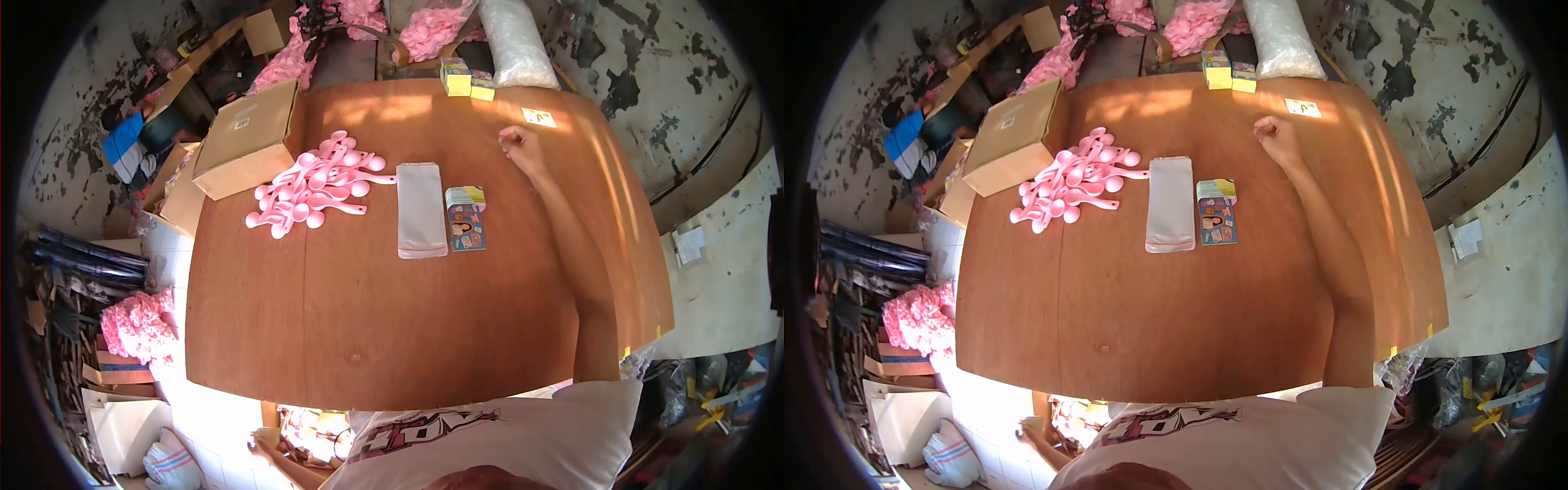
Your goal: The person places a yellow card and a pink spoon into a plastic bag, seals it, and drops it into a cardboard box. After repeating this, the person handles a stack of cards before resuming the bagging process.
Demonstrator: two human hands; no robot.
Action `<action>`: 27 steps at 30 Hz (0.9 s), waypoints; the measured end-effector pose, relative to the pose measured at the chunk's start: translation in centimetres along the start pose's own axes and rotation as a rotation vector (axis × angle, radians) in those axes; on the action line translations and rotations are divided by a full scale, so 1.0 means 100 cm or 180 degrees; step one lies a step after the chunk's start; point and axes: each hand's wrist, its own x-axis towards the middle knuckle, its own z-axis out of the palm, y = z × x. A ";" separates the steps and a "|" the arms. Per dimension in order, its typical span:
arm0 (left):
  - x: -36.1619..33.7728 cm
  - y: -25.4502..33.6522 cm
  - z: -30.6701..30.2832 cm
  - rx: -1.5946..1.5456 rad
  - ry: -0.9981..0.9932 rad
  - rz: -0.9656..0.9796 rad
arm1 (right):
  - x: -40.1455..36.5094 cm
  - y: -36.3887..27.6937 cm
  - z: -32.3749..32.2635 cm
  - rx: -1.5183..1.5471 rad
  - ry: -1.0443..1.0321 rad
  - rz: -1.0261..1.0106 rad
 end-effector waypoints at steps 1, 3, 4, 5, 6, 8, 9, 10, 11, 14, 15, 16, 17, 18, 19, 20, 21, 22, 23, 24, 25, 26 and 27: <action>-0.014 -0.025 0.025 0.0303 -0.0270 -0.0039 | 0.006 0.004 0.006 0.0007 0.0016 -0.0001; -0.041 -0.044 0.063 0.0723 -0.0642 -0.0005 | 0.027 0.010 0.019 -0.0950 0.0784 -0.0669; -0.051 -0.047 0.077 0.0854 -0.0765 0.0053 | 0.044 0.024 0.026 -0.0960 0.0779 -0.0673; -0.057 -0.051 0.083 0.0935 -0.0818 0.0116 | 0.064 0.036 0.034 -0.1128 0.1285 -0.1151; -0.061 -0.051 0.084 0.0984 -0.0828 0.0166 | 0.080 0.046 0.039 -0.1285 0.1793 -0.1637; -0.065 -0.055 0.080 0.1075 -0.0826 0.0263 | 0.095 0.028 0.045 -0.1800 0.1731 -0.0909; -0.067 -0.056 0.077 0.1102 -0.0815 0.0302 | 0.104 0.017 0.046 -0.2284 0.1655 -0.0165; -0.067 -0.058 0.071 0.1121 -0.0789 0.0327 | 0.112 0.008 0.044 -0.2259 0.1651 -0.0154; -0.067 -0.060 0.064 0.1126 -0.0763 0.0374 | 0.122 -0.002 0.043 -0.1977 0.1352 0.0053; -0.081 -0.056 0.033 0.1651 -0.0733 0.0181 | 0.156 0.013 0.068 -0.1964 0.1124 -0.0103; -0.079 -0.070 0.023 0.1896 -0.0675 0.0304 | 0.160 0.016 0.075 -0.2051 0.1327 -0.0482; -0.083 -0.074 0.014 0.2012 -0.0677 0.0283 | 0.168 0.023 0.081 -0.2142 0.1540 -0.0870; -0.085 -0.077 0.008 0.2071 -0.0634 0.0219 | 0.177 0.029 0.082 -0.2136 0.1522 -0.0854; -0.086 -0.076 0.005 0.2104 -0.0569 0.0176 | 0.186 0.035 0.082 -0.2128 0.1279 -0.0875; -0.088 -0.077 0.001 0.2128 -0.0468 0.0120 | 0.191 0.042 0.082 -0.2119 0.1043 -0.0899; -0.087 -0.076 -0.002 0.2127 -0.0363 0.0084 | 0.194 0.048 0.083 -0.2122 0.1030 -0.0894; -0.085 -0.072 -0.004 0.2085 -0.0224 0.0045 | 0.195 0.049 0.082 -0.2131 0.1032 -0.0931; -0.081 -0.069 -0.006 0.2006 -0.0036 0.0012 | 0.196 0.049 0.080 -0.2142 0.1038 -0.0973; -0.075 -0.066 -0.009 0.1884 0.0204 -0.0002 | 0.194 0.050 0.077 -0.2156 0.1036 -0.0988; -0.067 -0.059 -0.012 0.1678 0.0494 0.0006 | 0.189 0.052 0.076 -0.2039 0.1130 -0.0919; -0.055 -0.052 -0.015 0.1402 0.0847 0.0061 | 0.183 0.051 0.072 -0.1922 0.1229 -0.0855; -0.042 -0.043 -0.020 0.1054 0.1206 0.0160 | 0.169 0.036 0.064 -0.1942 0.1240 -0.0882; -0.028 -0.026 -0.026 0.0642 0.1570 0.0303 | 0.148 0.014 0.052 -0.1672 0.1254 -0.0517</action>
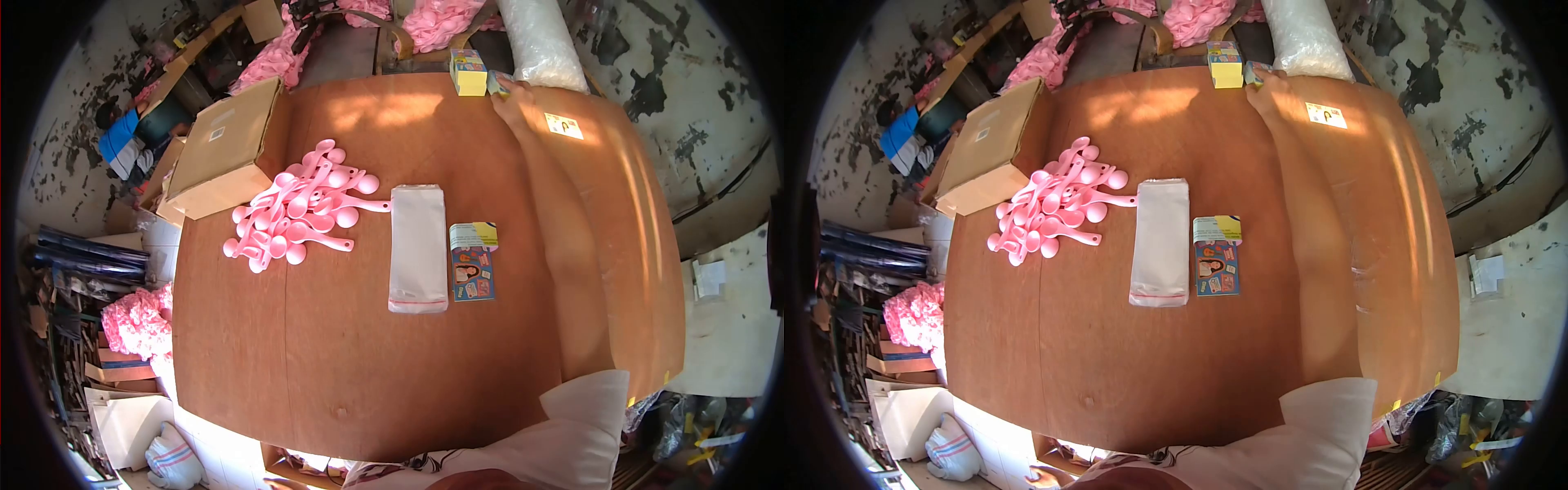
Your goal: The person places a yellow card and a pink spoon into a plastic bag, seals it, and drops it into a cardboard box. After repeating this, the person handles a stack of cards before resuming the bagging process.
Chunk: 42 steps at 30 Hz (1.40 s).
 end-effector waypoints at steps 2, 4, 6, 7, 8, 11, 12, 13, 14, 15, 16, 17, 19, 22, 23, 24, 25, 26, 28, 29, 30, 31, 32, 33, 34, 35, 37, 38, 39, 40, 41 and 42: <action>0.034 0.048 -0.011 -0.0937 0.0681 0.0150 | -0.001 -0.001 -0.025 0.0689 -0.0311 0.0634; 0.064 0.112 -0.029 -0.1911 0.1118 0.0433 | -0.006 -0.016 -0.059 0.1542 -0.0478 0.1414; 0.082 0.182 -0.053 -0.2850 0.1154 0.0899 | -0.017 -0.019 -0.086 0.2848 -0.0870 0.2308; 0.070 0.248 -0.080 -0.3468 0.1089 0.1526 | -0.027 -0.026 -0.100 0.2830 -0.0886 0.2307; 0.050 0.308 -0.102 -0.3944 0.0841 0.2069 | -0.041 -0.038 -0.119 0.3141 -0.0969 0.2359; -0.026 0.415 -0.135 -0.5252 -0.1176 0.2434 | -0.085 -0.075 -0.168 0.3672 -0.1163 0.2305; -0.041 0.438 -0.135 -0.5498 -0.2765 0.2979 | -0.098 -0.088 -0.181 0.4022 -0.1448 0.2270; -0.061 0.456 -0.135 -0.5105 -0.3833 0.2679 | -0.112 -0.102 -0.194 0.4369 -0.1734 0.2234; -0.085 0.484 -0.148 -0.4755 -0.5035 0.2706 | -0.124 -0.125 -0.214 0.4372 -0.1903 0.2170; -0.107 0.502 -0.150 -0.4351 -0.5875 0.2283 | -0.134 -0.142 -0.226 0.4367 -0.1907 0.2193; -0.133 0.523 -0.153 -0.4172 -0.6260 0.1988 | -0.142 -0.156 -0.235 0.4561 -0.2090 0.2092; -0.157 0.541 -0.154 -0.3970 -0.6470 0.1736 | -0.150 -0.171 -0.244 0.4756 -0.2266 0.1986; -0.196 0.569 -0.152 -0.3784 -0.6820 0.1172 | -0.168 -0.199 -0.259 0.4911 -0.2294 0.1622; -0.231 0.587 -0.149 -0.4062 -0.7141 0.0611 | -0.206 -0.226 -0.270 0.4393 -0.2026 0.1031; -0.237 0.590 -0.151 -0.4282 -0.7293 0.0334 | -0.219 -0.231 -0.272 0.4221 -0.1952 0.0824; -0.239 0.589 -0.158 -0.4376 -0.7406 0.0198 | -0.230 -0.236 -0.278 0.4167 -0.2073 0.0771; -0.241 0.586 -0.161 -0.4375 -0.7417 0.0188 | -0.241 -0.240 -0.276 0.4156 -0.2071 0.0777; -0.244 0.582 -0.163 -0.4467 -0.7308 0.0307 | -0.252 -0.242 -0.271 0.4072 -0.1870 0.0418; -0.243 0.578 -0.168 -0.4577 -0.7204 0.0021 | -0.262 -0.249 -0.270 0.3943 -0.1556 -0.0133; -0.242 0.576 -0.164 -0.4589 -0.7176 0.0014 | -0.262 -0.251 -0.270 0.3955 -0.1575 -0.0146; -0.240 0.574 -0.158 -0.4550 -0.7197 -0.0062 | -0.263 -0.250 -0.270 0.4056 -0.1636 -0.0130; -0.238 0.572 -0.153 -0.4498 -0.7229 -0.0135 | -0.263 -0.249 -0.271 0.4154 -0.1690 -0.0103; -0.235 0.570 -0.148 -0.4483 -0.7224 -0.0133 | -0.259 -0.242 -0.270 0.4164 -0.1691 -0.0092; -0.230 0.567 -0.145 -0.4394 -0.7310 -0.0244 | -0.251 -0.230 -0.268 0.3763 -0.1662 -0.0279; -0.226 0.565 -0.142 -0.4301 -0.7396 -0.0360 | -0.244 -0.218 -0.266 0.3358 -0.1633 -0.0456; -0.224 0.561 -0.139 -0.4278 -0.7393 -0.0372 | -0.239 -0.206 -0.264 0.3365 -0.1643 -0.0438; -0.221 0.555 -0.131 -0.3847 -0.7622 -0.0499 | -0.228 -0.189 -0.261 0.3092 -0.2216 -0.0060; -0.222 0.552 -0.127 -0.3687 -0.7639 -0.0580 | -0.228 -0.186 -0.264 0.2914 -0.2242 -0.0183; -0.222 0.549 -0.124 -0.3683 -0.7644 -0.0578 | -0.225 -0.185 -0.268 0.2914 -0.2239 -0.0180; -0.222 0.545 -0.119 -0.3564 -0.7688 -0.0474 | -0.222 -0.183 -0.272 0.2377 -0.2080 -0.0295; -0.222 0.541 -0.114 -0.3431 -0.7739 -0.0371 | -0.221 -0.178 -0.275 0.1839 -0.1919 -0.0392; -0.223 0.538 -0.107 -0.3309 -0.7816 -0.0488 | -0.219 -0.169 -0.274 0.1828 -0.1913 -0.0357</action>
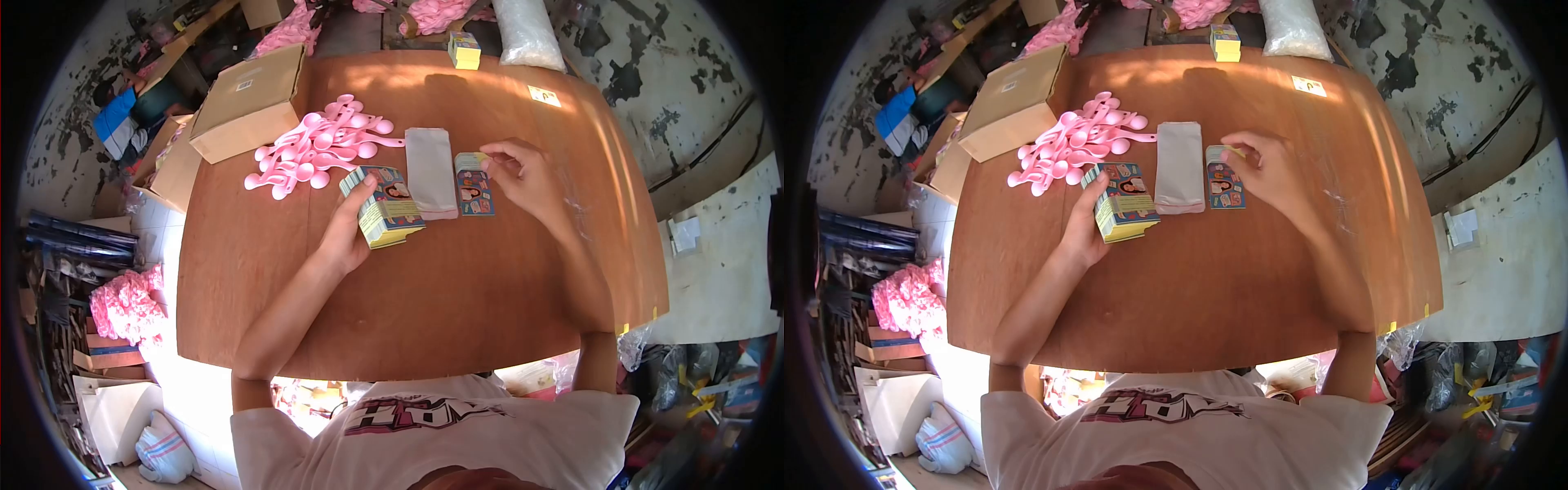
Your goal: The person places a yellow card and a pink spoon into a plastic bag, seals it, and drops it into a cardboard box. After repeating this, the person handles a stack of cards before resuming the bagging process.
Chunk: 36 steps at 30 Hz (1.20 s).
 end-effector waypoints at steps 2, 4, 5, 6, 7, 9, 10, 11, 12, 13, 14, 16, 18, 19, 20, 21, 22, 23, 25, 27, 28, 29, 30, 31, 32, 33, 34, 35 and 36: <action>0.003 -0.008 -0.011 0.0081 -0.0045 -0.0064 | 0.006 0.028 -0.007 -0.1029 0.0121 0.0077; 0.005 -0.013 -0.019 0.0219 -0.0166 -0.0202 | 0.013 0.071 -0.002 -0.1044 0.0104 -0.0183; 0.005 -0.016 -0.020 0.0212 -0.0185 -0.0219 | 0.015 0.085 -0.001 -0.1037 0.0070 -0.0458; 0.004 -0.019 -0.020 0.0218 -0.0202 -0.0325 | 0.019 0.087 -0.001 -0.1050 0.0078 -0.0440; 0.004 -0.021 -0.021 0.0227 -0.0220 -0.0426 | 0.023 0.088 0.001 -0.0995 0.0007 -0.0430; 0.004 -0.027 -0.026 0.0152 -0.0417 -0.0510 | 0.034 0.095 -0.002 -0.0949 -0.0063 -0.0411; 0.000 -0.028 -0.024 0.0261 -0.0523 -0.0533 | 0.041 0.100 -0.005 -0.0474 -0.0581 -0.0078; -0.002 -0.028 -0.022 0.0372 -0.0625 -0.0552 | 0.044 0.104 -0.007 0.0011 -0.1092 0.0253; -0.001 -0.029 -0.022 0.0395 -0.0703 -0.0580 | 0.043 0.101 -0.008 0.0012 -0.1088 0.0255; -0.001 -0.030 -0.022 0.0400 -0.0705 -0.0578 | 0.043 0.098 -0.008 -0.0046 -0.0991 0.0171; 0.000 -0.032 -0.021 0.0494 -0.0772 -0.0415 | 0.043 0.094 -0.009 -0.0106 -0.0896 0.0083; 0.002 -0.033 -0.020 0.0586 -0.0801 -0.0286 | 0.041 0.083 -0.010 -0.0077 -0.0758 0.0046; 0.003 -0.033 -0.021 0.0632 -0.0879 -0.0276 | 0.040 0.078 -0.013 -0.0053 -0.0620 0.0023; 0.003 -0.032 -0.020 0.0679 -0.0953 -0.0273 | 0.041 0.077 -0.015 -0.0096 -0.0455 0.0049; 0.003 -0.032 -0.020 0.0678 -0.0956 -0.0275 | 0.043 0.077 -0.016 -0.0136 -0.0290 0.0073; 0.001 -0.032 -0.019 0.0742 -0.0928 -0.0289 | 0.047 0.082 -0.018 -0.0136 -0.0289 0.0075; 0.000 -0.032 -0.019 0.0806 -0.0899 -0.0303 | 0.052 0.090 -0.020 -0.0058 -0.0171 0.0149; 0.000 -0.032 -0.019 0.0813 -0.0902 -0.0305 | 0.056 0.098 -0.021 0.0021 -0.0049 0.0223; 0.002 -0.033 -0.021 0.0988 -0.0941 -0.0307 | 0.061 0.106 -0.023 0.0092 0.0188 0.0310; 0.003 -0.035 -0.023 0.0984 -0.0942 -0.0263 | 0.063 0.110 -0.028 0.0810 0.0427 0.0459; 0.003 -0.036 -0.024 0.0977 -0.0939 -0.0228 | 0.061 0.109 -0.031 0.0935 0.0459 0.0572; 0.003 -0.036 -0.024 0.0986 -0.0952 -0.0234 | 0.057 0.109 -0.034 0.0935 0.0475 0.0576; 0.003 -0.036 -0.024 0.0983 -0.0942 -0.0242 | 0.052 0.105 -0.035 0.0993 0.0447 0.0633; 0.003 -0.036 -0.024 0.0981 -0.0937 -0.0254 | 0.044 0.102 -0.038 0.1051 0.0424 0.0694; 0.003 -0.035 -0.024 0.0991 -0.0958 -0.0276 | 0.032 0.098 -0.041 0.1050 0.0451 0.0711; 0.003 -0.034 -0.025 0.0911 -0.0983 -0.0298 | 0.016 0.091 -0.045 0.0949 0.0419 0.0584; 0.003 -0.033 -0.026 0.0830 -0.1011 -0.0325 | -0.002 0.081 -0.050 0.0845 0.0390 0.0463; 0.003 -0.033 -0.027 0.0835 -0.1042 -0.0359 | -0.024 0.067 -0.058 0.0636 0.0554 0.0515; 0.003 -0.034 -0.030 0.0840 -0.1039 -0.0325 | -0.048 0.053 -0.068 0.0421 0.0717 0.0573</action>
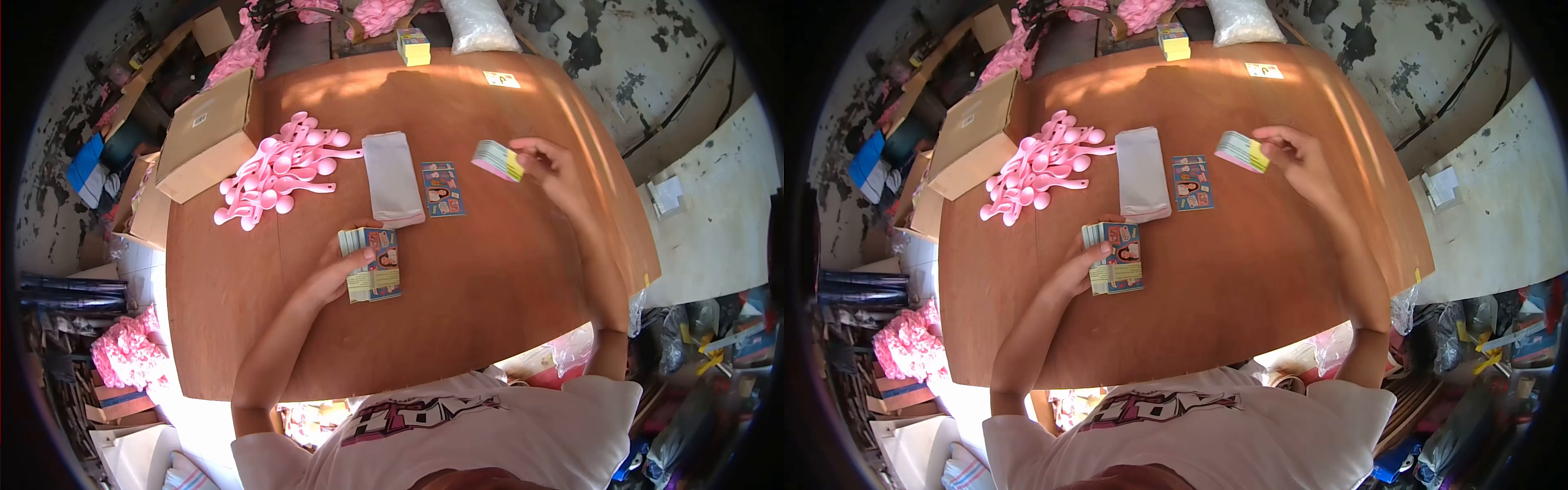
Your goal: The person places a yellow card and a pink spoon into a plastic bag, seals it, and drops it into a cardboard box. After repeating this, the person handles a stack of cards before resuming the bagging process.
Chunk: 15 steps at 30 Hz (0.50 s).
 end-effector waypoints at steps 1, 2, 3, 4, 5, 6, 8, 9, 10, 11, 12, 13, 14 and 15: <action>0.000 -0.001 -0.002 0.0004 0.0004 0.0025 | -0.022 -0.011 -0.018 -0.0118 0.0249 0.0003; 0.001 -0.002 -0.003 -0.0009 -0.0042 -0.0019 | -0.043 -0.015 -0.038 -0.0244 0.0497 0.0010; 0.002 -0.003 -0.003 -0.0009 -0.0038 -0.0008 | -0.064 -0.008 -0.064 -0.0513 0.0909 -0.0304; 0.003 -0.003 -0.004 -0.0009 -0.0040 -0.0003 | -0.086 0.003 -0.090 -0.0539 0.1481 -0.0250; 0.003 -0.003 -0.004 -0.0019 -0.0107 -0.0059 | -0.111 0.013 -0.120 -0.0940 0.2067 -0.0370; 0.002 -0.002 -0.003 -0.0003 -0.0027 -0.0075 | -0.140 0.027 -0.150 -0.1242 0.2643 -0.0194; 0.002 -0.003 -0.003 0.0001 -0.0056 -0.0134 | -0.209 0.062 -0.201 -0.1131 0.3302 0.0191; 0.000 -0.004 -0.005 -0.0009 0.0019 -0.0150 | -0.242 0.077 -0.217 -0.0647 0.3445 0.0194; 0.000 -0.004 -0.006 -0.0015 0.0106 -0.0162 | -0.277 0.103 -0.235 -0.0499 0.3736 0.0480; 0.001 -0.005 -0.006 -0.0020 0.0041 -0.0194 | -0.305 0.116 -0.239 -0.0412 0.3895 0.0691; 0.002 -0.005 -0.006 -0.0037 0.0063 -0.0153 | -0.331 0.135 -0.244 -0.0392 0.4034 0.0875; 0.002 -0.006 -0.006 -0.0054 0.0095 -0.0107 | -0.356 0.157 -0.249 -0.0109 0.4077 0.1025; 0.002 -0.006 -0.005 -0.0066 0.0139 -0.0128 | -0.369 0.168 -0.242 0.0238 0.4167 0.1073; 0.001 -0.008 -0.007 -0.0067 0.0119 -0.0148 | -0.378 0.179 -0.235 0.0597 0.4247 0.1113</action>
